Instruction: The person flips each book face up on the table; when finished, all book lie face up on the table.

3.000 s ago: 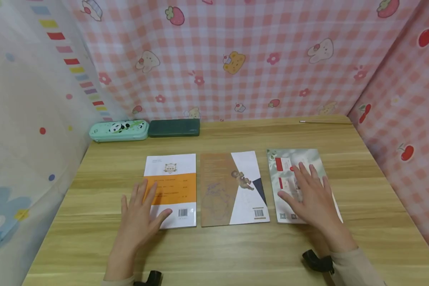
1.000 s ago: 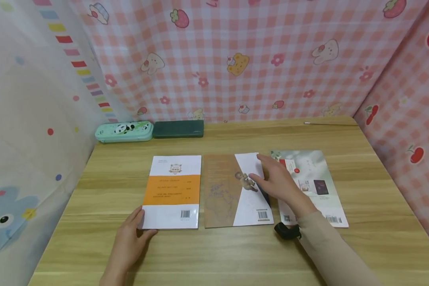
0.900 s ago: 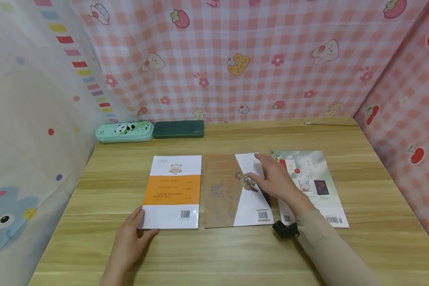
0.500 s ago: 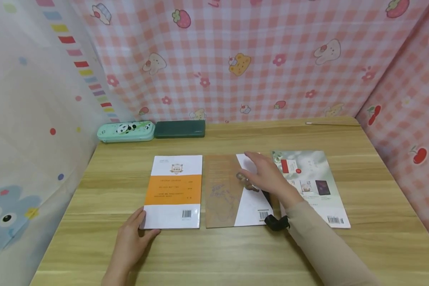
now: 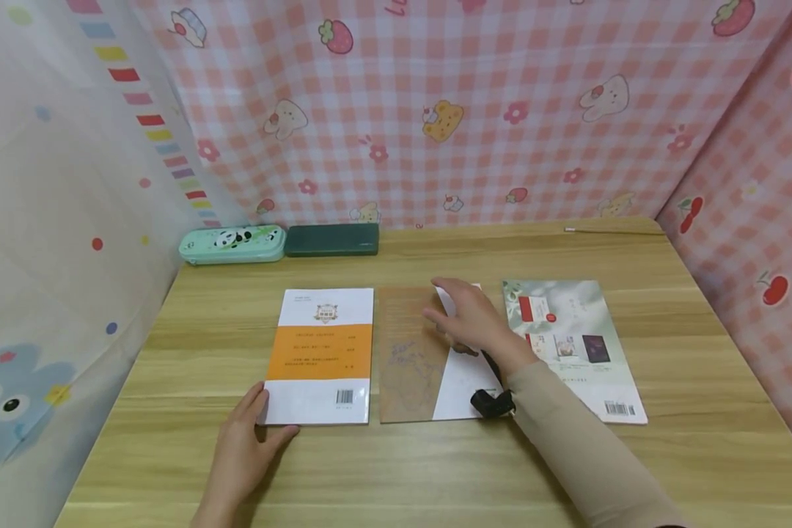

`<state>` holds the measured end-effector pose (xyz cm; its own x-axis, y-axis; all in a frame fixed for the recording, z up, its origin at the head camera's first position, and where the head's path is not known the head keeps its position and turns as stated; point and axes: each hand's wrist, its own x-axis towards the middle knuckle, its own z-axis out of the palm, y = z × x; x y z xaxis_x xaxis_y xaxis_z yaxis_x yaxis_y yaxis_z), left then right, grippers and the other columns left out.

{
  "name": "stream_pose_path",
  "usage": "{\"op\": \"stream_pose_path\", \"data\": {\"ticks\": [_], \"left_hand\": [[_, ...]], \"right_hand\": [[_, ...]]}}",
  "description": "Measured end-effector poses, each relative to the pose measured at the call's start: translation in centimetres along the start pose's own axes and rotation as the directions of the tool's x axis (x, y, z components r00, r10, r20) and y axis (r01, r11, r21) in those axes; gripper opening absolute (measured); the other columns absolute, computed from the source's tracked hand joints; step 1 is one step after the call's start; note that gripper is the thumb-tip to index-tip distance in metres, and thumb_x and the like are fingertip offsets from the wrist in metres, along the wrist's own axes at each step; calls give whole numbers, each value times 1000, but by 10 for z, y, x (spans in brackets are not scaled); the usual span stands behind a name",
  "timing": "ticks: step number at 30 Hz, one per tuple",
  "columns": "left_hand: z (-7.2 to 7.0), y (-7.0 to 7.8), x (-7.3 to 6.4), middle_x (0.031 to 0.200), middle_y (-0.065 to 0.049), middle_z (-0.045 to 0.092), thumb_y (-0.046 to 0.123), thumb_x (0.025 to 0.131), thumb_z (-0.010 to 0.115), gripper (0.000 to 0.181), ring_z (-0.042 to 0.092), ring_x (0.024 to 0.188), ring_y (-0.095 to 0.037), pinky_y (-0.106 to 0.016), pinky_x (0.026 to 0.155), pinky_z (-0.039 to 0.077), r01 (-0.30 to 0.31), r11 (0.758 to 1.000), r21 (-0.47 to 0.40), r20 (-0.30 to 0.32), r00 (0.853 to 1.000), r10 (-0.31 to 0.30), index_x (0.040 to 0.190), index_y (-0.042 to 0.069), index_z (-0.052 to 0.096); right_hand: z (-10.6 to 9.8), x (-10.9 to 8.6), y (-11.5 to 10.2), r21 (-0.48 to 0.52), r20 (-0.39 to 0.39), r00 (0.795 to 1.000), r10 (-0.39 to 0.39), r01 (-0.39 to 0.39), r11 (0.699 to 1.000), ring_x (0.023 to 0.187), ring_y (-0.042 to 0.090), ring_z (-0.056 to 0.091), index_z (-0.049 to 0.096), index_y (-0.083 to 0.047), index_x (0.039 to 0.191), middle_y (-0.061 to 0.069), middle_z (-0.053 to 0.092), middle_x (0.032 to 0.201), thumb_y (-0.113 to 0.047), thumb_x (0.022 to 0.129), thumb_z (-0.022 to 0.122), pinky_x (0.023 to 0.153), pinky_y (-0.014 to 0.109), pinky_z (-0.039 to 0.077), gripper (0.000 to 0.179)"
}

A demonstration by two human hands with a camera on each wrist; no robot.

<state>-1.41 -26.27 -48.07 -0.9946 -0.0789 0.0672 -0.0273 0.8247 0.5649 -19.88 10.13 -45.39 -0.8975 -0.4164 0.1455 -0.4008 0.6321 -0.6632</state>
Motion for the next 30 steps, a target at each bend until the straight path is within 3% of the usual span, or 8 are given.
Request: {"op": "stream_pose_path", "data": {"ticks": [9,12,16,26,30], "left_hand": [[3,-5,-2,150,-26,46,14,75,91,77,45,138,-44,-46,111,37,19,994,-112,-50,998,-24,135,-15,54],[3,-6,-1,151,-24,47,14,76,90,75,45,138,-41,-39,109,38,49,990,-135,-44,998,-55,136,-14,55],[3,-7,0,151,-23,47,18,78,89,75,44,140,-39,-39,111,38,73,987,-145,-32,996,-79,137,-12,55],[3,-11,-1,147,-24,51,15,74,91,75,47,137,-40,-40,111,36,46,987,-155,-60,997,-56,135,-12,57],[4,-12,-2,146,-24,52,12,73,92,74,47,137,-40,-30,113,35,42,986,-164,-69,996,-53,134,-12,57]], "right_hand": [[11,10,-2,15,31,999,10,-11,1000,138,32,47,50,-2,147,15,53,147,-33,97,70,117,48,37,62],[14,13,-3,40,38,999,16,-18,999,138,31,47,50,-3,147,14,53,148,-33,97,71,117,46,37,62],[20,19,-3,62,41,999,0,-3,998,137,31,48,51,-2,146,15,54,146,-31,96,71,117,46,38,61],[35,32,-6,101,73,997,6,-13,995,134,28,51,50,-3,147,13,55,145,-31,96,71,116,43,40,61],[39,37,-7,98,82,997,4,-12,995,134,28,50,52,-4,146,13,55,145,-33,96,71,116,43,39,61]]}}
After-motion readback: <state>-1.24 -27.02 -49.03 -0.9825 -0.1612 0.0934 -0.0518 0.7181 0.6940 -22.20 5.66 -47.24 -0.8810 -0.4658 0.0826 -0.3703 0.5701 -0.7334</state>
